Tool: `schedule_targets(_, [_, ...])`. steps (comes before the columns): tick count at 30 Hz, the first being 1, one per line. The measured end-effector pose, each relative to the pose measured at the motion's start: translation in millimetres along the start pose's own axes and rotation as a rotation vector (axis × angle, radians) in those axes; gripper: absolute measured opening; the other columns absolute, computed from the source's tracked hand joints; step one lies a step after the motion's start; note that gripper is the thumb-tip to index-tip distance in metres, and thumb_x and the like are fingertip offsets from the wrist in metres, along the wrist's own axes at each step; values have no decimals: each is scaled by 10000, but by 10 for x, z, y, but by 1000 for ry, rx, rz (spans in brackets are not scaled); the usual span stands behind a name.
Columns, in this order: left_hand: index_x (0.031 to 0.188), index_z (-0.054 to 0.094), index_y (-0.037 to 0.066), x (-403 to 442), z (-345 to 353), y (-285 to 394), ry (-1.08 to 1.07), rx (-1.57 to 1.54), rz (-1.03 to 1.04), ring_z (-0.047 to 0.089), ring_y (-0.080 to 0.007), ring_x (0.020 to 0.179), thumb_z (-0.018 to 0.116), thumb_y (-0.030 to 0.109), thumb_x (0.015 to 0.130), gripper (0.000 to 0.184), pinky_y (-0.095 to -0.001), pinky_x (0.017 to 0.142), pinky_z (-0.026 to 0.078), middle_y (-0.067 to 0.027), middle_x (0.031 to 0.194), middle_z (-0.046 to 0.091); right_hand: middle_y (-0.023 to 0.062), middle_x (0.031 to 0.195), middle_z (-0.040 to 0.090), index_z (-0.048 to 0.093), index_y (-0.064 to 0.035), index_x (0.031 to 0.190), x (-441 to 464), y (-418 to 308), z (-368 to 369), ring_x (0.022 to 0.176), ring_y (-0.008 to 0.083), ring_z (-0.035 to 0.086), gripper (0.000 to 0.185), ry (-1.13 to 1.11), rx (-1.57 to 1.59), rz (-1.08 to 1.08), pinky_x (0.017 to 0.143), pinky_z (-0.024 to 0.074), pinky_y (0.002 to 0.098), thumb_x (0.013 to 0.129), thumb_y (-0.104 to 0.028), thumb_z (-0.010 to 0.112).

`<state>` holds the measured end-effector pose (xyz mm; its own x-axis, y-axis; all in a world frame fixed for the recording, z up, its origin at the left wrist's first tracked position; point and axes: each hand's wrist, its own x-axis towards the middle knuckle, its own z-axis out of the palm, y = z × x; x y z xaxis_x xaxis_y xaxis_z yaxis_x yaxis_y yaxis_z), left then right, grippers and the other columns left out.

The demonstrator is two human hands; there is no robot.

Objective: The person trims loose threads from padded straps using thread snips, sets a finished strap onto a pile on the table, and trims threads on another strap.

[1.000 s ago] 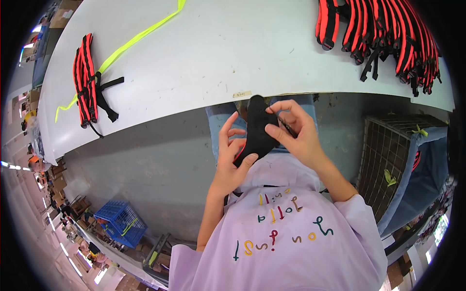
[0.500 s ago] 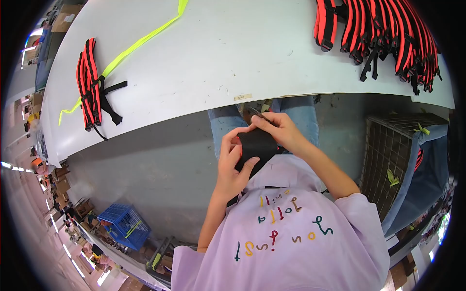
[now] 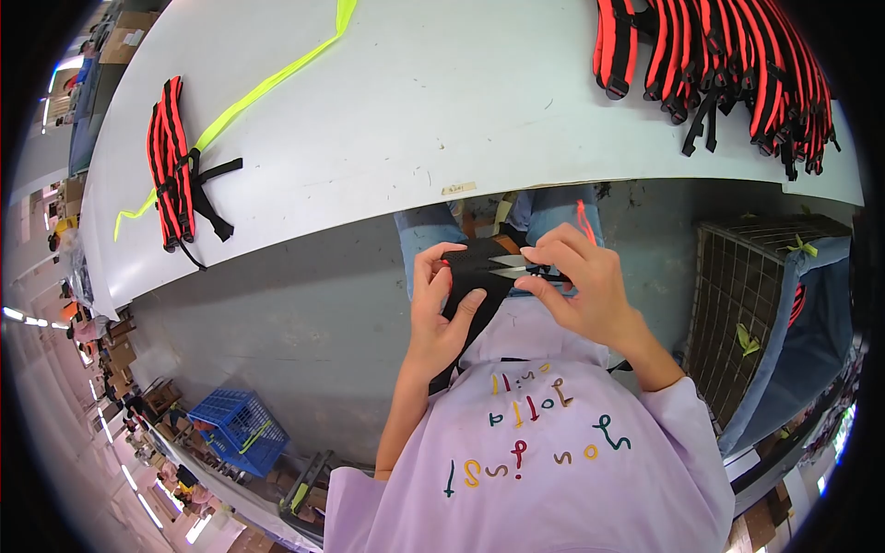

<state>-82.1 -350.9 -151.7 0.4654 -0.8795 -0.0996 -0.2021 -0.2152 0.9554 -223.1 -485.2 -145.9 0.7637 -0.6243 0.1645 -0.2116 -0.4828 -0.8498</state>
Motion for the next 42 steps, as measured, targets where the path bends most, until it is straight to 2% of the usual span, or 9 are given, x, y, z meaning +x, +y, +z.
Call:
schedule_targets(3, [964, 538, -59, 2, -9, -17, -8, -22, -11, 454, -175, 895, 624, 23, 790, 210, -279, 812, 406, -112, 1164, 422, 34, 747, 551, 602, -50, 813, 21, -9, -25, 533, 183, 529, 194, -15, 0, -20, 452, 396, 278, 711, -157, 728])
schedule_targets(9, [1033, 564, -41, 7, -30, -39, -44, -4, -26, 451, -186, 1033, 602, 41, 800, 250, -292, 897, 377, -98, 1179, 415, 43, 736, 544, 605, -44, 802, 33, 37, -62, 508, 181, 507, 187, -26, 93, 59, 455, 394, 274, 709, -149, 728])
schedule_targets(12, [922, 530, -62, 39, 0, -15, -7, -7, 0, 419, -168, 850, 634, 4, 766, 199, -272, 774, 393, -113, 1162, 435, 47, 734, 540, 603, -43, 805, 36, 5, -97, 507, 184, 503, 190, -48, 131, 128, 464, 399, 273, 711, -150, 728])
schedule_targets(16, [922, 530, -63, 39, 15, -43, -20, -9, 1, 422, -174, 859, 636, 8, 763, 204, -275, 781, 393, -116, 1168, 434, 48, 730, 534, 595, -39, 802, 21, 21, -46, 502, 174, 495, 196, 29, 76, -10, 471, 403, 261, 717, -154, 729])
schedule_targets(19, [925, 530, -63, 39, 13, -27, -14, -1, 0, 429, -179, 873, 636, 10, 764, 206, -276, 790, 395, -116, 1175, 432, 55, 725, 525, 584, -36, 786, 47, -4, -105, 520, 160, 495, 199, -78, 10, 34, 474, 403, 252, 723, -158, 727])
schedule_targets(31, [958, 574, -48, 74, 43, -53, -32, -55, 36, 443, -214, 974, 636, 76, 790, 218, -308, 842, 399, -124, 1270, 399, 9, 741, 566, 536, -38, 987, 14, 46, 74, 625, 46, 498, 266, -33, 713, 512, 575, 401, 200, 783, -109, 690])
schedule_targets(36, [990, 579, -43, 84, 66, -85, 62, -56, 70, 444, -237, 989, 637, 103, 788, 256, -328, 859, 400, -137, 1352, 338, -2, 728, 579, 531, -47, 1003, 165, 14, 167, 676, 34, 508, 230, 7, 677, 440, 616, 392, 181, 815, -93, 656])
schedule_targets(39, [982, 578, -37, -15, -43, -161, -127, 62, -61, 454, -234, 959, 638, 89, 779, 247, -324, 847, 406, -157, 1379, 300, -5, 713, 574, 536, -43, 989, 259, 19, 147, 659, 24, 475, 204, 46, 656, 406, 607, 379, 180, 826, -98, 646])
schedule_targets(42, [924, 584, -36, -66, -17, -155, -66, -10, -91, 461, -228, 918, 667, 71, 742, 226, -311, 797, 416, -188, 1395, 276, -13, 684, 559, 557, -28, 923, 337, 65, 158, 645, 21, 455, 156, 11, 671, 491, 595, 368, 187, 831, -119, 644])
